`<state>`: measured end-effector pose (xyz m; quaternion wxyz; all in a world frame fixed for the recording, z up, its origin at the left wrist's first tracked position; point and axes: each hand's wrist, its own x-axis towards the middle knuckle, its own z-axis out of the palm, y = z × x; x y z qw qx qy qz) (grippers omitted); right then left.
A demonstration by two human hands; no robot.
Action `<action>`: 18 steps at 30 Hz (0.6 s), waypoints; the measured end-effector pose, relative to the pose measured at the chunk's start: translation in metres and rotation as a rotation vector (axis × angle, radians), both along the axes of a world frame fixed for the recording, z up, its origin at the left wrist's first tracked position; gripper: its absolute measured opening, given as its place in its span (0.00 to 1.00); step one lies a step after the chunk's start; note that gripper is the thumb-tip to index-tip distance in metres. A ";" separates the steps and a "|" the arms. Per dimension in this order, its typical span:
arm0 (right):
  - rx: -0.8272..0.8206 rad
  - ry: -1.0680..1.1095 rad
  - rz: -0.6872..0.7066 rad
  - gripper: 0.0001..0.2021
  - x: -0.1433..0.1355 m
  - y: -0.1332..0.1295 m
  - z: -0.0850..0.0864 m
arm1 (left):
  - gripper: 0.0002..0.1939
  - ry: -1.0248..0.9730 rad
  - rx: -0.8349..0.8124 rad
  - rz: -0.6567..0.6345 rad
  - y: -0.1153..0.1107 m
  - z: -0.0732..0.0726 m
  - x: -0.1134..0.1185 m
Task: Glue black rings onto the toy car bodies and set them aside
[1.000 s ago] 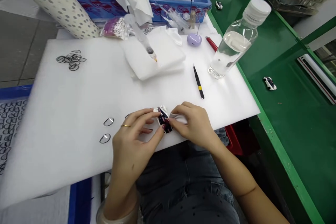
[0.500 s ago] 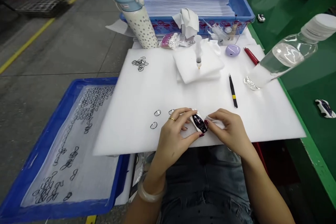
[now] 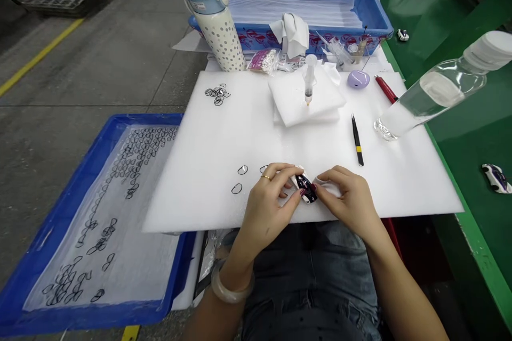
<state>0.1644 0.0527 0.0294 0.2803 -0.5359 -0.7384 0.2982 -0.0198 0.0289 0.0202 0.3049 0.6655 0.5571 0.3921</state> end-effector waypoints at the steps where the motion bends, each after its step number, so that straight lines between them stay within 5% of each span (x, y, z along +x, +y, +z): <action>1: -0.009 -0.005 0.008 0.05 0.001 0.000 0.002 | 0.16 0.002 -0.005 -0.003 0.000 0.001 -0.001; 6: -0.084 -0.011 0.118 0.14 0.028 0.016 0.027 | 0.17 0.032 -0.071 -0.026 0.003 0.005 0.000; 12: 0.395 -0.337 -0.271 0.17 0.070 0.026 0.046 | 0.27 0.102 -0.073 0.085 0.005 0.003 0.011; 15: 0.368 -0.204 -0.229 0.14 0.050 0.015 0.039 | 0.29 0.014 -0.080 0.035 0.003 0.000 0.003; 18: 0.243 -0.180 0.014 0.20 0.006 0.003 0.023 | 0.41 -0.167 -0.090 -0.054 -0.001 -0.003 -0.010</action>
